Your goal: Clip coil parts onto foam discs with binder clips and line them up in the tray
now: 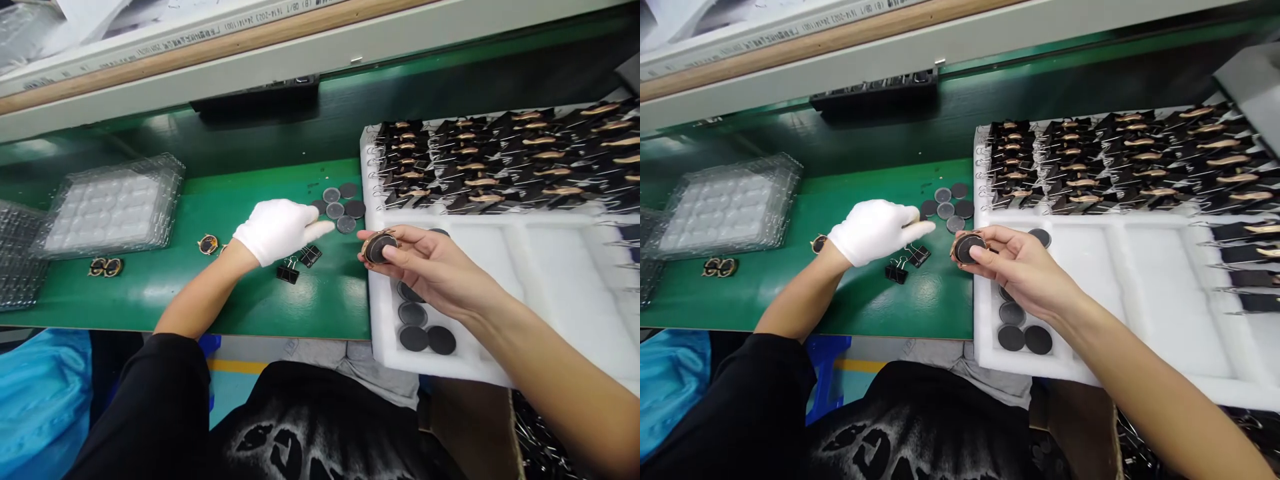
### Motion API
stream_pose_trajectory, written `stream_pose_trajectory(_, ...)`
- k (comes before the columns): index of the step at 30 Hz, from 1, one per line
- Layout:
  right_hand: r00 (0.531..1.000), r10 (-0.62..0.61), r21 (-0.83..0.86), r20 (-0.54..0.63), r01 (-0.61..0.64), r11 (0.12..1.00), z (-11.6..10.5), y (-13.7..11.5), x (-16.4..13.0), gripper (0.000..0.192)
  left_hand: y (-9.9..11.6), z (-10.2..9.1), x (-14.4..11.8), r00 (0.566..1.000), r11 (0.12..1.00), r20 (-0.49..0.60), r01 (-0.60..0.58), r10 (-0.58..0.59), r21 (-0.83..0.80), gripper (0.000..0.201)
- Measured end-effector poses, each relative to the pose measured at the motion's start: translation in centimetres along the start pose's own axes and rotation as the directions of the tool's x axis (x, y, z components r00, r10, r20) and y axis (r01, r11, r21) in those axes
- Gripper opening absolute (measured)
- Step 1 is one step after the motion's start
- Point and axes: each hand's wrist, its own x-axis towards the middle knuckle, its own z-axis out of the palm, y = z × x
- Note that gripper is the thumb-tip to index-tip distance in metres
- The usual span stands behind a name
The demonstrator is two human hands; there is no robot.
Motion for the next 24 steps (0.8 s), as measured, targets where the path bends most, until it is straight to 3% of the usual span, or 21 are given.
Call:
stream_pose_trajectory(3, 1.000, -0.010, 0.011, -0.004, 0.010, 1.000, -0.3, -0.1, 0.0, 0.029, -0.9, 0.2, 0.0, 0.970, 1.000, 0.241, -0.028, 0.029, -0.009, 0.069)
stream_pose_trajectory(5, 1.000, -0.005, 0.027, 0.009, 0.005, 1.000, -0.4, -0.1, 0.0, 0.027, -1.4, 0.5, 0.4, 0.938, 0.991, 0.325, -0.098, 0.122, -0.088, 0.060)
stream_pose_trajectory(7, 0.999, -0.007, 0.014, 0.039, 0.007, 1.000, -0.4, 0.1, 0.0, 0.025, -1.1, 0.9, 0.7, 0.950, 0.963, 0.232, -0.155, 0.207, -0.222, 0.056)
stream_pose_trajectory(10, 0.995, -0.079, -0.120, 0.064, 0.086, 0.989, -0.3, 0.6, 0.0, 0.025, 0.8, 1.5, 0.6, 0.986, 0.890, -0.108, -0.164, 0.130, -0.426, 0.056)
stream_pose_trajectory(12, 0.982, -0.174, -0.231, 0.073, 0.187, 0.955, -0.2, 1.0, 0.0, 0.023, 2.4, 1.9, 0.1, 0.960, 0.863, -0.274, -0.186, 0.058, -0.469, 0.053)
stream_pose_trajectory(14, 0.968, -0.230, -0.275, 0.102, 0.249, 0.929, -0.2, 1.2, 0.0, 0.019, 3.5, 2.1, -0.7, 0.930, 0.866, -0.347, -0.269, 0.120, -0.421, 0.048)
stream_pose_trajectory(17, 0.958, -0.252, -0.262, 0.139, 0.281, 0.923, -0.1, 1.1, -0.2, 0.019, 3.6, 1.6, -1.3, 0.881, 0.777, -0.279, -0.470, 0.382, -0.420, 0.047)
stream_pose_trajectory(19, 0.942, -0.299, -0.283, 0.150, 0.331, 0.900, -0.1, 0.7, -0.6, 0.017, 3.0, 1.0, -1.3, 0.864, 0.722, -0.205, -0.499, 0.460, -0.479, 0.054)
stream_pose_trajectory(22, 0.913, -0.340, -0.331, 0.224, 0.400, 0.855, -0.4, 0.0, -1.2, 0.011, 2.1, 0.5, -0.8, 0.935, 0.815, -0.103, -0.347, 0.340, -0.463, 0.061)
stream_pose_trajectory(24, 0.898, -0.323, -0.349, 0.298, 0.418, 0.839, -0.6, -0.4, -1.5, 0.008, 2.1, 0.7, -0.6, 0.957, 0.853, -0.040, -0.274, 0.287, -0.445, 0.064)
